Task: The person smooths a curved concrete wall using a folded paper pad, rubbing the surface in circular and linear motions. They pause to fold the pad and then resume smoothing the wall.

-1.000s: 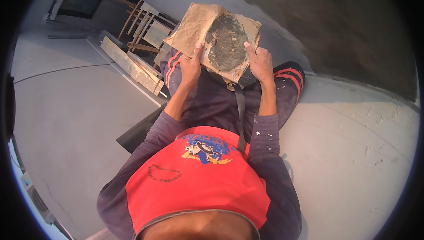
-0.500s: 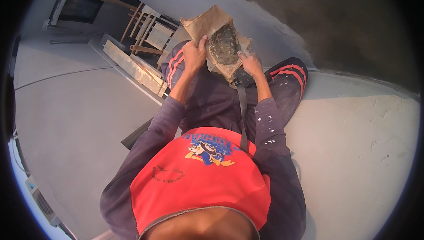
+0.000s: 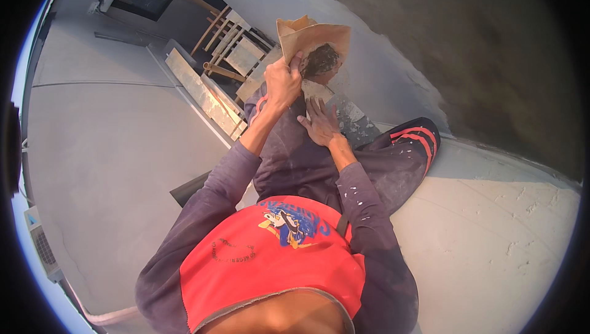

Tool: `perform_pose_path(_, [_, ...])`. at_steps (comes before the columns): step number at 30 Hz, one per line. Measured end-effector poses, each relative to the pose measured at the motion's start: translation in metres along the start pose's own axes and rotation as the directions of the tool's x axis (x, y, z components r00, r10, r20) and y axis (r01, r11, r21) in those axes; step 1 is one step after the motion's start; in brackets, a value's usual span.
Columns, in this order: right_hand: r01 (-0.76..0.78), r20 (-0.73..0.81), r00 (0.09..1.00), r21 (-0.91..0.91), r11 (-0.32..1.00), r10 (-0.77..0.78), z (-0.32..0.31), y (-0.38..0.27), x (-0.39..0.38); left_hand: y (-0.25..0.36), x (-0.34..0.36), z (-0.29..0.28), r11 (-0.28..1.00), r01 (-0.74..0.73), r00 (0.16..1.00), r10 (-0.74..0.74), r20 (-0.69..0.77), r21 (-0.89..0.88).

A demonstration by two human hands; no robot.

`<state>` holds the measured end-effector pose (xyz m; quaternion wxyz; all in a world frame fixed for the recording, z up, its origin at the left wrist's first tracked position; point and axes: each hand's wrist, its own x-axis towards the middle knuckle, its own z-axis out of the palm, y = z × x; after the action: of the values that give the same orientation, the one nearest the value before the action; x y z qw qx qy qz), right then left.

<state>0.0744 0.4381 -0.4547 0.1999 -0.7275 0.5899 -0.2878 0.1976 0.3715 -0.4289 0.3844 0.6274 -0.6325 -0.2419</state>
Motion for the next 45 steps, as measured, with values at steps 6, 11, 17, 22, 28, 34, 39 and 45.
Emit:
perform_pose_path(6, [-0.324,0.106,0.943,0.081,0.943,0.315,-0.034,0.033,0.008,0.007,0.054,-0.034,0.984,-0.083,0.995,0.091,-0.049,0.158])
perform_pose_path(11, [0.020,0.086,0.996,0.128,0.992,-0.032,-0.149,-0.028,0.034,-0.018,0.040,-0.042,0.993,-0.056,0.994,0.065,-0.091,0.102])
perform_pose_path(17, [0.438,-0.515,0.794,0.114,0.892,-0.324,-0.121,-0.063,0.027,0.002,0.040,-0.055,0.963,-0.067,0.998,0.060,-0.034,-0.259])
perform_pose_path(22, [-0.040,0.195,0.980,-0.026,0.999,0.044,0.048,0.026,0.003,0.042,0.045,-0.090,0.993,-0.078,0.994,0.070,-0.086,-0.092])
perform_pose_path(28, [-0.165,-0.073,0.971,0.474,0.865,0.226,-0.024,0.064,0.076,0.021,0.060,-0.085,0.907,-0.030,0.996,-0.008,-0.088,-0.421])
perform_pose_path(34, [-0.205,0.154,0.971,0.930,0.306,0.183,-0.041,0.035,0.076,0.012,0.038,-0.086,0.574,0.294,0.956,-0.175,0.236,-0.764])
perform_pose_path(39, [-0.383,0.360,0.924,0.879,0.282,0.132,-0.058,0.057,0.072,-0.008,0.039,-0.092,0.440,0.429,0.902,-0.160,0.400,-0.789])
perform_pose_path(45, [-0.305,0.235,0.932,0.920,0.247,0.276,-0.051,0.037,0.065,-0.032,-0.036,-0.052,0.132,0.519,0.844,-0.235,0.482,-0.844])
